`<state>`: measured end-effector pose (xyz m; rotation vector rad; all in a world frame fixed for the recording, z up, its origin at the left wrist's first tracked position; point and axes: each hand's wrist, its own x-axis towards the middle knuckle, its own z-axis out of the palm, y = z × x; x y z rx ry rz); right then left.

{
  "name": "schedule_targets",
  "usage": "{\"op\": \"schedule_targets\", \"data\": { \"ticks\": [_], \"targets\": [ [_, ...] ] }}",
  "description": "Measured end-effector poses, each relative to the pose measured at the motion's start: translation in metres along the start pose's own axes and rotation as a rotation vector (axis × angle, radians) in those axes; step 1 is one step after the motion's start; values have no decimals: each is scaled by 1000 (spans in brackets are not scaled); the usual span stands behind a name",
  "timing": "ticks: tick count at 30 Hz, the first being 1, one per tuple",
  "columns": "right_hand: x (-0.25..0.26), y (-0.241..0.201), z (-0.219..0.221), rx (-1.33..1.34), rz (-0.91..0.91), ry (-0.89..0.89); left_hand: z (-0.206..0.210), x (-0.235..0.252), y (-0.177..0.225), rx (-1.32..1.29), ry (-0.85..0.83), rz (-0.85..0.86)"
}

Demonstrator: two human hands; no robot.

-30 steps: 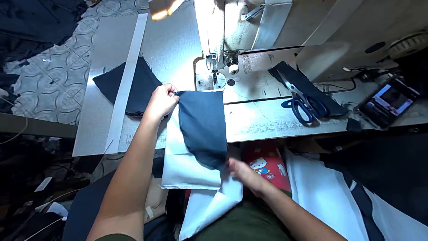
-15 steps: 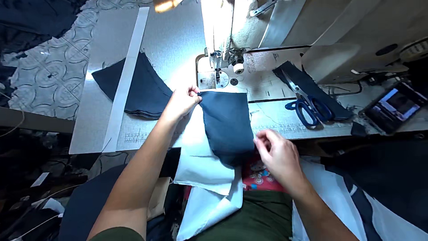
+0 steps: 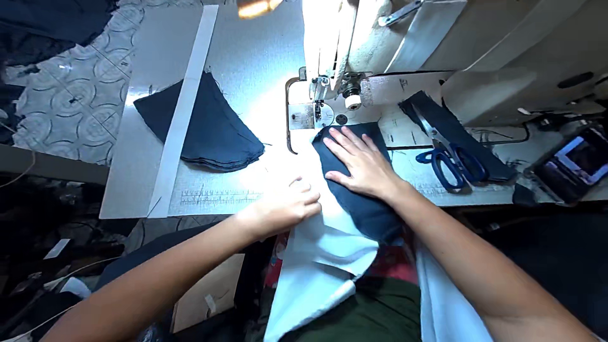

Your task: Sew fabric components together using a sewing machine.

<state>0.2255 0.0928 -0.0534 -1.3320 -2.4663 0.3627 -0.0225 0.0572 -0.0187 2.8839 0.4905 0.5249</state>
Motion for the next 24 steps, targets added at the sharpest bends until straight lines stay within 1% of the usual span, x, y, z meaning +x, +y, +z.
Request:
{"op": "schedule_targets", "data": {
  "ticks": [2,4,5,6,7,9,11,13,15,18,20,22,24],
  "targets": [
    [-1,6,-4,-9,-41,-47,-27,-1,-16,-78,105,-111],
    [-3,10,-4,-40,-82,-77,-65,-4,-31,-89,134,-220],
    [-4,11,-5,-46,-102,-94,-77,-6,-40,-110,140,-219],
    [-4,12,-6,-54,-120,-106,-80,-6,-48,-152,140,-176],
    [-5,12,-6,-71,-134,-109,-74,-5,-52,-178,133,-125],
    [-5,10,-5,-89,-143,-106,-43,-1,-54,-152,59,-77],
    [-6,3,-7,-115,-119,-86,-16,4,-54,-33,-21,-87],
    [-11,-10,-8,-124,-102,9,-1,6,-57,61,-27,-102],
    [-20,-22,-5,-82,-111,80,7,6,-58,87,-11,-118],
    [-35,-28,7,-29,-82,30,10,4,-54,92,-1,-141],
    [-36,-26,10,0,-56,52,10,2,-51,97,-9,-163],
    [-34,-33,-4,146,50,-10,9,0,-47,104,-4,-183],
    [-28,-45,-32,367,204,-108,8,0,-44,103,1,-205]
  ]
}}
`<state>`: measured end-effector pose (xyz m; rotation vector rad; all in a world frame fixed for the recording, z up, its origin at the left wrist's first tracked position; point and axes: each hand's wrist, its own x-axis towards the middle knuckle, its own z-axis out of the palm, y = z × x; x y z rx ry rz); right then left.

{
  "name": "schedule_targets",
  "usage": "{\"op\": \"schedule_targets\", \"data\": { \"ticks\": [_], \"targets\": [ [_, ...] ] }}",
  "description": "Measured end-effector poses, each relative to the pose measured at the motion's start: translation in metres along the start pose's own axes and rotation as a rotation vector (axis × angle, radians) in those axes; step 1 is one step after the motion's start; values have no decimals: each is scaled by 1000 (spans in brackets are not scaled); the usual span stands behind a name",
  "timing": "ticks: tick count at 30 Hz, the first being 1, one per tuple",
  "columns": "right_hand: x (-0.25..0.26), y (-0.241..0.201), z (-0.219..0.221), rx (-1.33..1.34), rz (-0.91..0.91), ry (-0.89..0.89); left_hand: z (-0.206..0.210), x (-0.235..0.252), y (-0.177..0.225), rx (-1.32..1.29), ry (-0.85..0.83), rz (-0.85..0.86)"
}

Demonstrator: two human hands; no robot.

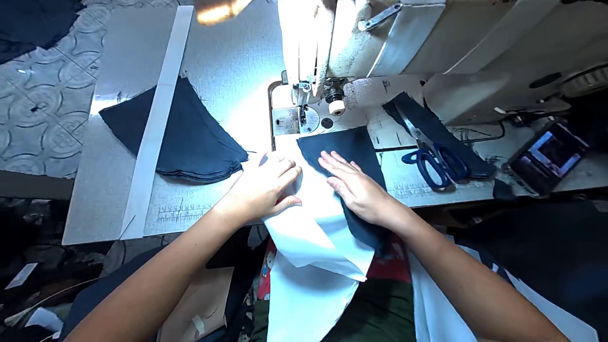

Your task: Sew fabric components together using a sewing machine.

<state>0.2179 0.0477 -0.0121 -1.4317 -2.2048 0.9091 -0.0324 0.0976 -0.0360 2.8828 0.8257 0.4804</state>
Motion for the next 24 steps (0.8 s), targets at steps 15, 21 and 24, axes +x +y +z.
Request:
{"op": "schedule_targets", "data": {
  "ticks": [15,21,24],
  "targets": [
    [-3,-8,42,-274,138,94,-11,3,-2,-8,-82,-21],
    [-3,-11,45,-293,188,115,-11,4,-2,2,-103,-30],
    [-2,-10,46,-283,192,137,-10,4,-3,0,-103,-26]
  ]
}}
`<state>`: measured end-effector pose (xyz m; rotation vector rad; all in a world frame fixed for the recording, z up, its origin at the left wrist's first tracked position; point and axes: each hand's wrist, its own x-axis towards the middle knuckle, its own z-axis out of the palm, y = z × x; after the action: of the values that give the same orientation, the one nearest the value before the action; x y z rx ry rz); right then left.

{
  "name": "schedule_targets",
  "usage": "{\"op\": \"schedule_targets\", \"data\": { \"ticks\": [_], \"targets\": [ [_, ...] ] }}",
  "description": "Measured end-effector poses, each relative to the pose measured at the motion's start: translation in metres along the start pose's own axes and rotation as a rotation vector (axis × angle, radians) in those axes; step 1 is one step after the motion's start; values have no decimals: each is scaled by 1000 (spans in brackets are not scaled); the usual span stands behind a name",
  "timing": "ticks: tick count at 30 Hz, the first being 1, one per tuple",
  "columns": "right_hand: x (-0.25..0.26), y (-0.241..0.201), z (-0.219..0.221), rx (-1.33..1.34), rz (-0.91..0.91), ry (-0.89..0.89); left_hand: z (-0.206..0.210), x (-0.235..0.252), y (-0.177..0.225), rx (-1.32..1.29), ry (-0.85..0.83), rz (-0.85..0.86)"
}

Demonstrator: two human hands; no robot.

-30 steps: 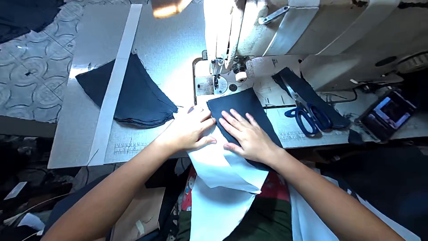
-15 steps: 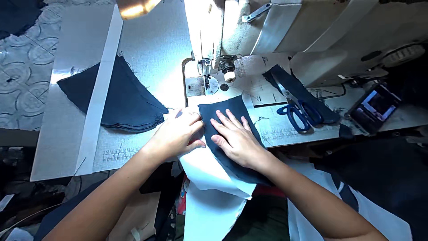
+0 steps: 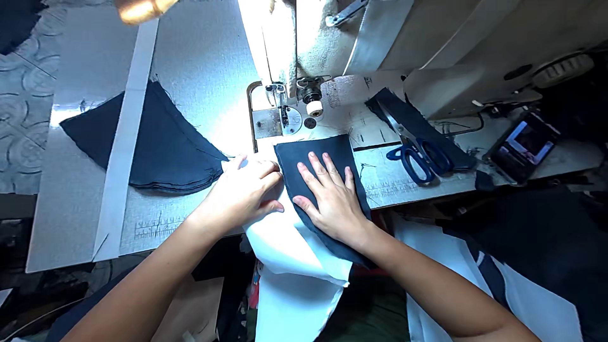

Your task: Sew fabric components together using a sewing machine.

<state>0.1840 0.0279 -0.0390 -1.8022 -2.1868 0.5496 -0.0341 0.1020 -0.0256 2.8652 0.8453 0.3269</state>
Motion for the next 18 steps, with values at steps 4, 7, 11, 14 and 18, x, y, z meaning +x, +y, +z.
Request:
{"op": "schedule_targets", "data": {
  "ticks": [4,7,11,14,18],
  "targets": [
    [1,-2,0,-42,34,-40,-2,1,0,-2,-14,-4],
    [3,-4,2,-82,45,-69,-12,3,1,-33,44,-27],
    [3,-9,4,-43,53,-76,-11,9,9,60,119,-81],
    [4,-9,-15,100,44,-210,9,8,13,67,77,-135],
    [-24,28,-29,216,-34,732,6,3,10,-44,-1,-188]
  ]
}}
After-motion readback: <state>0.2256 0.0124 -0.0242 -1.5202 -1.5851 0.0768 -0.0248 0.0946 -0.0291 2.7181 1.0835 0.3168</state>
